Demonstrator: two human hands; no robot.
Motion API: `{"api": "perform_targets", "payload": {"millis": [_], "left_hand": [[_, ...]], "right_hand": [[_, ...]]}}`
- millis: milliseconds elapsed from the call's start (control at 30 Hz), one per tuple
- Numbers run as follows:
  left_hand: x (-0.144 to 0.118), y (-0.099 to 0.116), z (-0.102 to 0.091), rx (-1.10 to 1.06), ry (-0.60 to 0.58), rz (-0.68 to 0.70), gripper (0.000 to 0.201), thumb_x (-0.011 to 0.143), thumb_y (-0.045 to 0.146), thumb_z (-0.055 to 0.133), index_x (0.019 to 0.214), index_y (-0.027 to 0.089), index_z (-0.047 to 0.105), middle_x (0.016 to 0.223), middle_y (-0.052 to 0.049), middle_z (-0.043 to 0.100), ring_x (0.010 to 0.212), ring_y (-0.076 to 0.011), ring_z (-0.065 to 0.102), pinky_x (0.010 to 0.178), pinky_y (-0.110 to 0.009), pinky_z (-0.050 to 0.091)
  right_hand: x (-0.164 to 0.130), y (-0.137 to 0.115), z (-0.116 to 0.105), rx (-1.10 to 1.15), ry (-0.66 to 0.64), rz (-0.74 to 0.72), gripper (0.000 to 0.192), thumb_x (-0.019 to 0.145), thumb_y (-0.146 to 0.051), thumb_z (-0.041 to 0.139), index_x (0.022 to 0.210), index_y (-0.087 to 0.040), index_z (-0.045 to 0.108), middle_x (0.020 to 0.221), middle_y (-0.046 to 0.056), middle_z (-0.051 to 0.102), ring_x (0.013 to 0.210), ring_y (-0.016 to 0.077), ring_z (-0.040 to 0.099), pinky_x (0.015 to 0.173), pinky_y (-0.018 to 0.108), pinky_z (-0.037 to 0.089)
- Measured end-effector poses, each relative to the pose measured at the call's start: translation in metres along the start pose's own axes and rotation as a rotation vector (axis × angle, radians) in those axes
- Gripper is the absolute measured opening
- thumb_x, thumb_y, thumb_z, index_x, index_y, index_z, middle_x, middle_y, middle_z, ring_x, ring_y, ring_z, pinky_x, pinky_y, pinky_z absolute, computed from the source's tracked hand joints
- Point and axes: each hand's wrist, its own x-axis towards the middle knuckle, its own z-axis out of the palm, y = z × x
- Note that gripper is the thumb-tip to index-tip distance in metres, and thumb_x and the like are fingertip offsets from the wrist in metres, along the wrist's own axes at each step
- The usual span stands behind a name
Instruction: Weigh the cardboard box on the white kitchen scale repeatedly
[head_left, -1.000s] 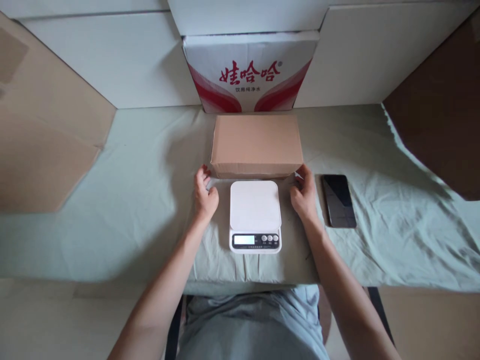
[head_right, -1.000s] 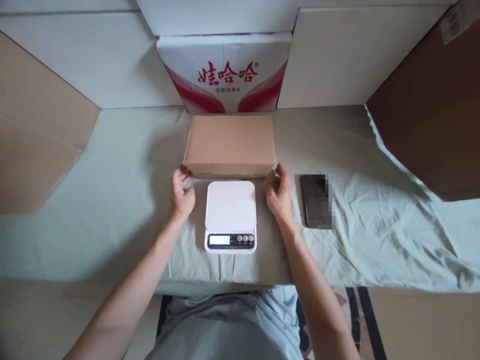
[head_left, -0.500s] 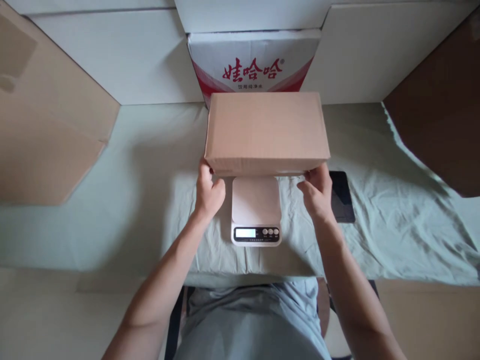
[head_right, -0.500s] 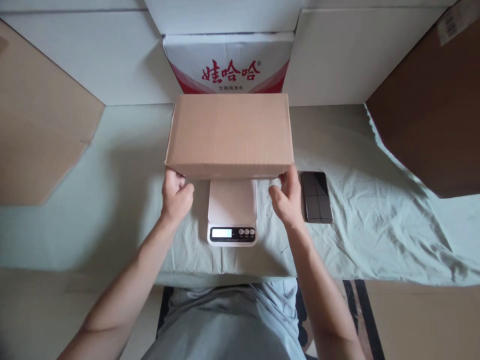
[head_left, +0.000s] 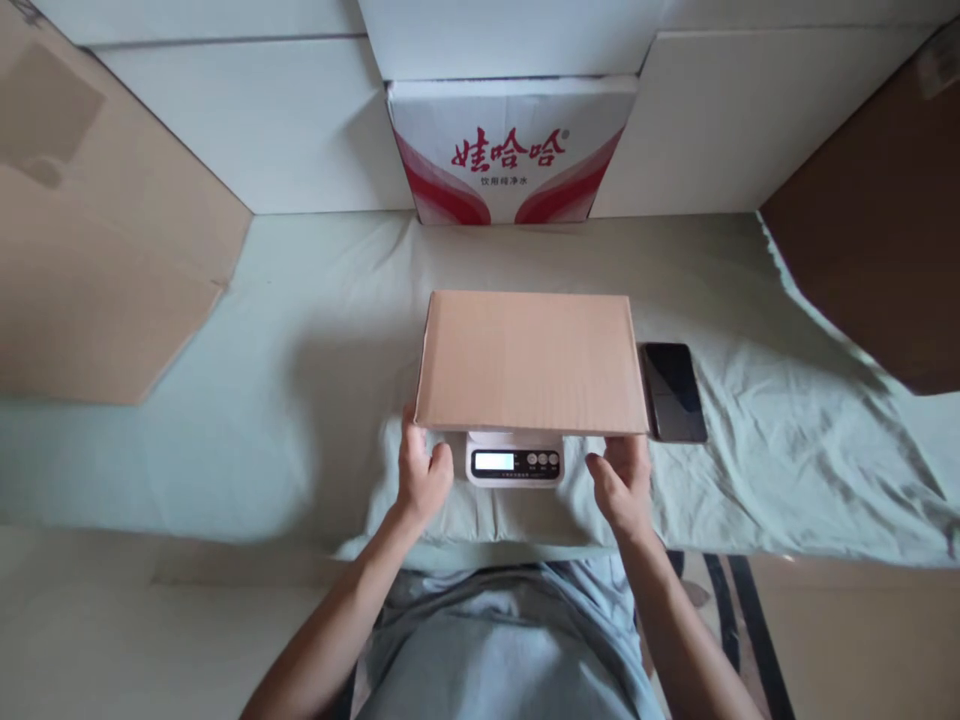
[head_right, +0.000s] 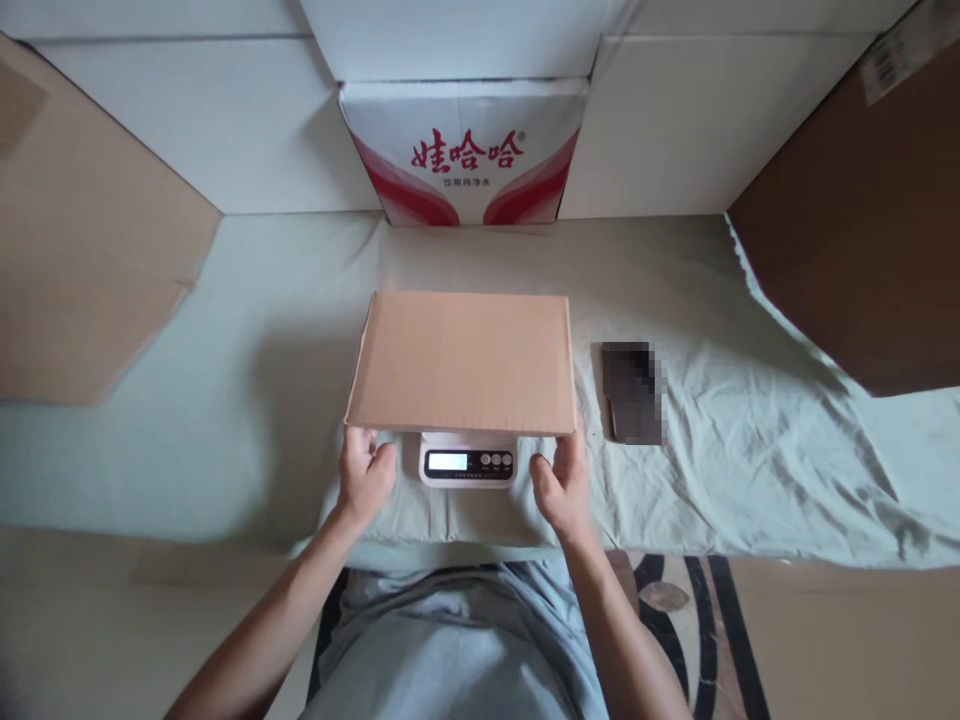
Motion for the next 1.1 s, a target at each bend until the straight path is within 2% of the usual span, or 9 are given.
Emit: {"api": "perform_targets", "payload": {"millis": [200, 300, 367, 467, 567, 733, 833, 933, 1100], "left_hand": [[0.007, -0.02, -0.005, 0.073, 0.02, 0.048, 0.08, 0.068, -0.003, 0.045, 0.141, 0.027, 0.036, 0.149, -0.008, 0.047, 0.142, -0.0199, 0.041, 0.12, -0.041, 0.033], [0.01, -0.03, -0.01, 0.141, 0.035, 0.083, 0.082, 0.067, -0.005, 0.044, 0.142, 0.027, 0.036, 0.149, -0.006, 0.047, 0.138, -0.0186, 0.046, 0.119, -0.037, 0.036], [0.011, -0.037, -0.013, 0.207, 0.042, 0.09, 0.079, 0.066, -0.004, 0.045, 0.139, 0.026, 0.04, 0.147, -0.007, 0.05, 0.136, -0.0201, 0.048, 0.117, -0.037, 0.038], [0.01, -0.045, -0.016, 0.271, 0.036, 0.094, 0.076, 0.065, -0.005, 0.047, 0.136, 0.024, 0.045, 0.145, -0.009, 0.052, 0.137, -0.024, 0.048, 0.117, -0.039, 0.039], [0.009, -0.047, -0.015, 0.305, 0.022, 0.101, 0.076, 0.065, -0.006, 0.046, 0.136, 0.023, 0.045, 0.142, -0.011, 0.055, 0.134, -0.0252, 0.051, 0.115, -0.039, 0.041], [0.012, -0.05, -0.01, 0.311, 0.066, 0.09, 0.069, 0.063, -0.005, 0.048, 0.128, 0.02, 0.052, 0.136, -0.013, 0.059, 0.131, -0.027, 0.053, 0.113, -0.041, 0.043], [0.012, -0.051, -0.012, 0.279, 0.075, 0.067, 0.066, 0.063, -0.004, 0.049, 0.124, 0.021, 0.054, 0.134, -0.011, 0.06, 0.13, -0.0251, 0.054, 0.112, -0.04, 0.044], [0.009, -0.043, -0.02, 0.19, 0.034, 0.053, 0.068, 0.066, -0.002, 0.048, 0.129, 0.024, 0.051, 0.134, -0.008, 0.06, 0.129, -0.0216, 0.055, 0.112, -0.038, 0.043], [-0.002, -0.004, -0.025, -0.009, -0.022, 0.038, 0.075, 0.068, -0.003, 0.045, 0.136, 0.028, 0.043, 0.136, -0.006, 0.056, 0.126, -0.0167, 0.056, 0.113, -0.034, 0.041]], "right_hand": [[0.009, 0.003, -0.005, -0.022, 0.014, 0.005, 0.063, 0.071, -0.023, 0.057, 0.133, -0.025, 0.045, 0.144, 0.009, 0.051, 0.138, 0.0286, 0.045, 0.117, 0.054, 0.032], [0.016, 0.006, -0.012, -0.182, 0.006, -0.018, 0.073, 0.068, -0.016, 0.053, 0.139, -0.025, 0.039, 0.149, 0.009, 0.046, 0.14, 0.0288, 0.042, 0.118, 0.056, 0.03], [0.016, 0.009, -0.015, -0.316, -0.003, 0.002, 0.07, 0.066, -0.011, 0.049, 0.134, -0.024, 0.043, 0.142, 0.01, 0.052, 0.134, 0.0286, 0.046, 0.114, 0.057, 0.035], [0.013, 0.015, -0.018, -0.462, -0.029, 0.019, 0.049, 0.066, -0.009, 0.048, 0.113, -0.021, 0.054, 0.112, 0.01, 0.063, 0.115, 0.028, 0.056, 0.102, 0.053, 0.047], [0.009, 0.02, -0.017, -0.545, -0.024, -0.005, 0.035, 0.066, -0.011, 0.049, 0.098, -0.021, 0.056, 0.09, 0.006, 0.06, 0.097, 0.0263, 0.057, 0.091, 0.05, 0.051], [0.01, 0.021, -0.016, -0.522, -0.012, -0.004, 0.033, 0.067, -0.011, 0.048, 0.096, -0.022, 0.057, 0.081, 0.004, 0.055, 0.089, 0.0241, 0.056, 0.089, 0.048, 0.051], [0.009, 0.022, -0.018, -0.435, -0.006, 0.041, 0.038, 0.068, -0.012, 0.05, 0.104, -0.022, 0.058, 0.088, 0.005, 0.06, 0.091, 0.0233, 0.058, 0.091, 0.047, 0.05], [0.003, 0.022, -0.024, -0.241, 0.012, 0.09, 0.05, 0.073, -0.018, 0.052, 0.122, -0.024, 0.054, 0.111, 0.008, 0.063, 0.105, 0.024, 0.06, 0.098, 0.049, 0.048], [-0.007, 0.004, -0.028, 0.057, 0.081, 0.017, 0.058, 0.077, -0.036, 0.062, 0.134, -0.029, 0.047, 0.14, 0.008, 0.052, 0.129, 0.0274, 0.051, 0.109, 0.051, 0.04]]}}
